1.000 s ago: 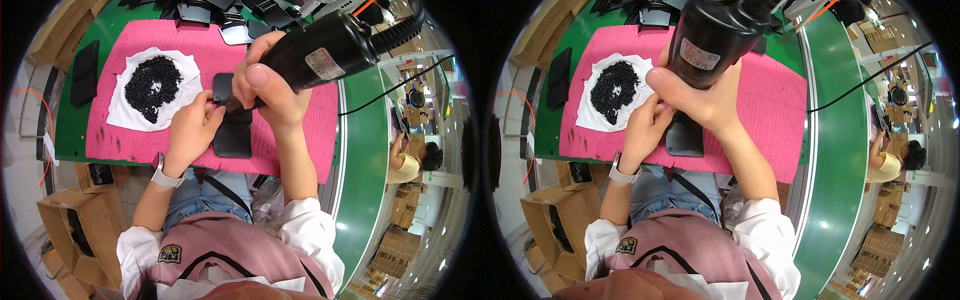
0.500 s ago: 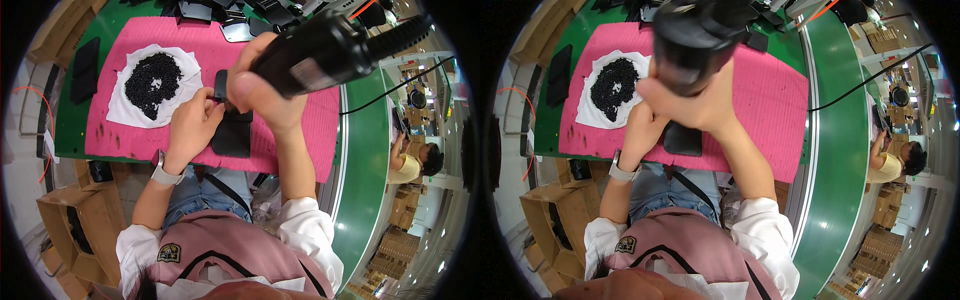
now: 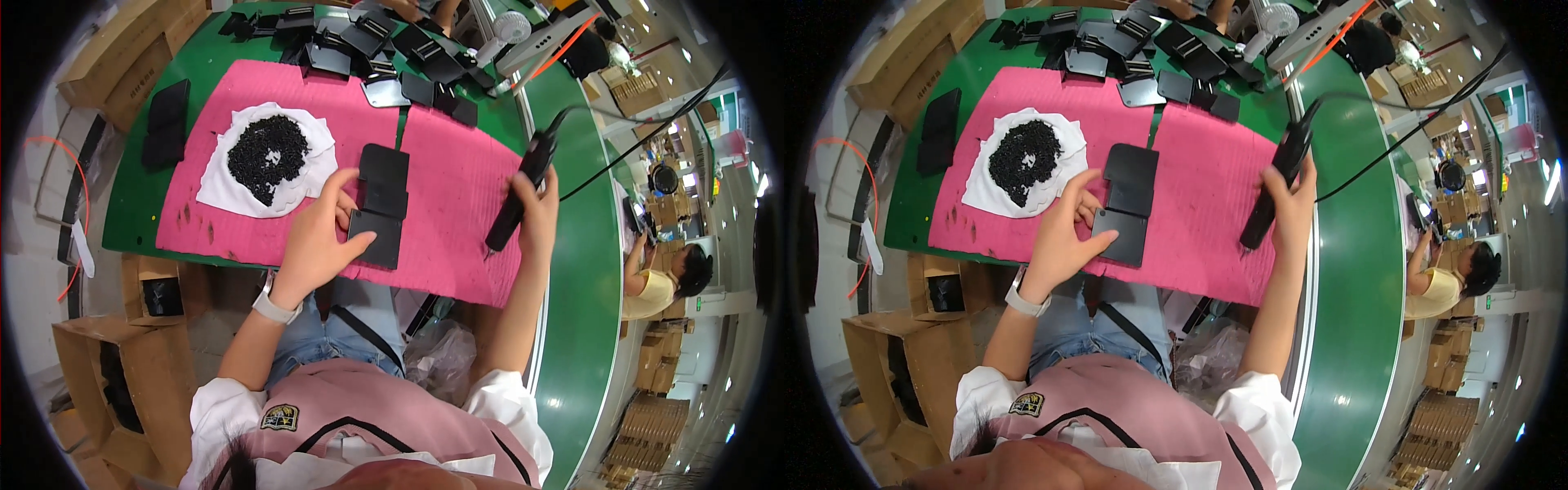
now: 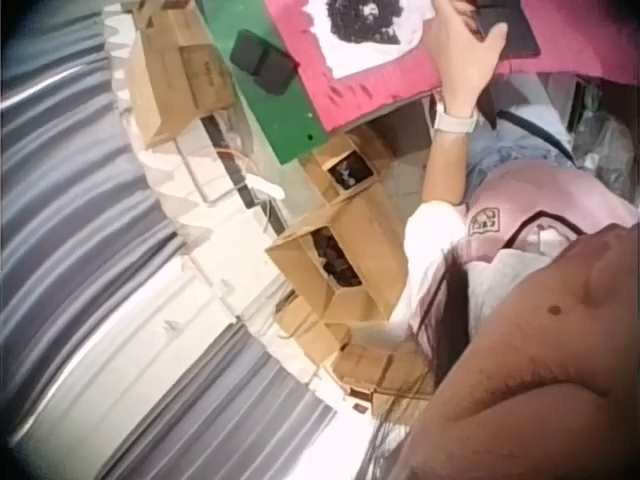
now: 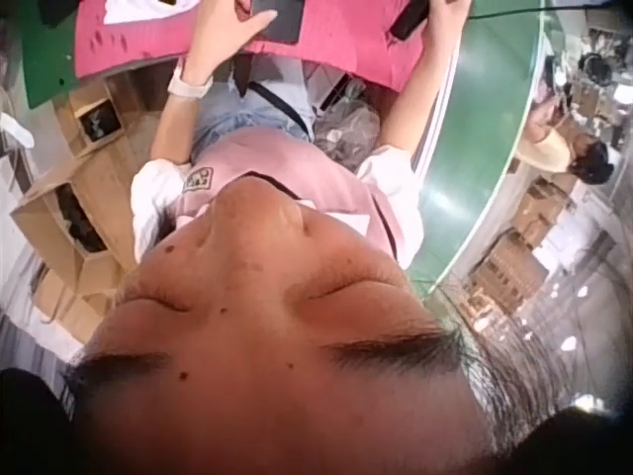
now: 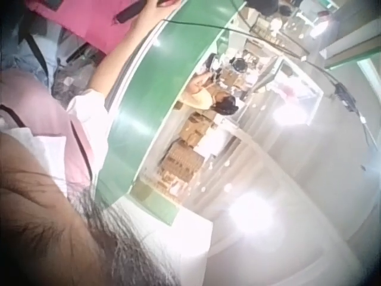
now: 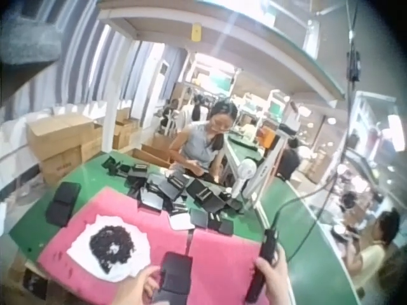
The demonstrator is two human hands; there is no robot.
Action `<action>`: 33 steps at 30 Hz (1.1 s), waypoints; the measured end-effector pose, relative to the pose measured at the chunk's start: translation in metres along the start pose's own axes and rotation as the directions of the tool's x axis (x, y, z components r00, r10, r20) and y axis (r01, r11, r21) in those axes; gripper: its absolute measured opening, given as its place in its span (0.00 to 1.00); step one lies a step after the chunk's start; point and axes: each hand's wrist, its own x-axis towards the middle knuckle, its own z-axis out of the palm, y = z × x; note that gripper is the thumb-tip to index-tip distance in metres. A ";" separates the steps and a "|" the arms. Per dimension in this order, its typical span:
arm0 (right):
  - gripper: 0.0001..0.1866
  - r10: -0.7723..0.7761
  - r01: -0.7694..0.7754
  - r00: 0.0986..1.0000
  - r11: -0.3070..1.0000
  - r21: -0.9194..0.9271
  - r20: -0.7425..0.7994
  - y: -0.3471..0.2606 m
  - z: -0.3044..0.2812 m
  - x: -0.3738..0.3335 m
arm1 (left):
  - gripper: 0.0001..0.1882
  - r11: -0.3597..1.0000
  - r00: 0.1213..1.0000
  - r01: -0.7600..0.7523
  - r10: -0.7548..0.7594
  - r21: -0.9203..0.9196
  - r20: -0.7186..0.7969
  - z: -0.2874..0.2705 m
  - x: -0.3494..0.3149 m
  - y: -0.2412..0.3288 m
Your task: Assembling small black plastic components by fastening them with screws using an electric screwdriver.
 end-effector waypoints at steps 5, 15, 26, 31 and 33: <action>0.37 -0.307 0.299 0.933 0.372 -0.879 0.188 -0.007 0.002 -0.027 | 0.26 0.944 0.992 -0.027 -0.017 -0.330 -0.128 0.007 -0.012 0.022; 0.27 -0.224 0.822 0.281 0.558 -0.113 0.933 -0.074 0.122 -0.065 | 0.25 0.820 0.701 -0.552 0.554 0.150 -0.450 -0.039 -0.029 0.036; 0.24 -0.162 0.048 0.625 0.984 0.170 0.764 -0.064 0.151 -0.112 | 0.11 0.738 0.934 -0.053 -0.201 -0.673 -0.294 -0.080 -0.083 0.034; 0.16 -0.182 -0.031 0.714 0.957 0.289 0.676 -0.066 0.148 -0.121 | 0.15 0.929 0.222 -0.035 -0.352 -0.368 -0.909 -0.172 -0.145 -0.040; 0.10 -0.089 0.008 0.668 0.994 0.113 0.739 -0.056 0.139 -0.113 | 0.20 0.834 0.133 -0.098 -0.530 -0.543 -0.837 -0.252 -0.186 -0.032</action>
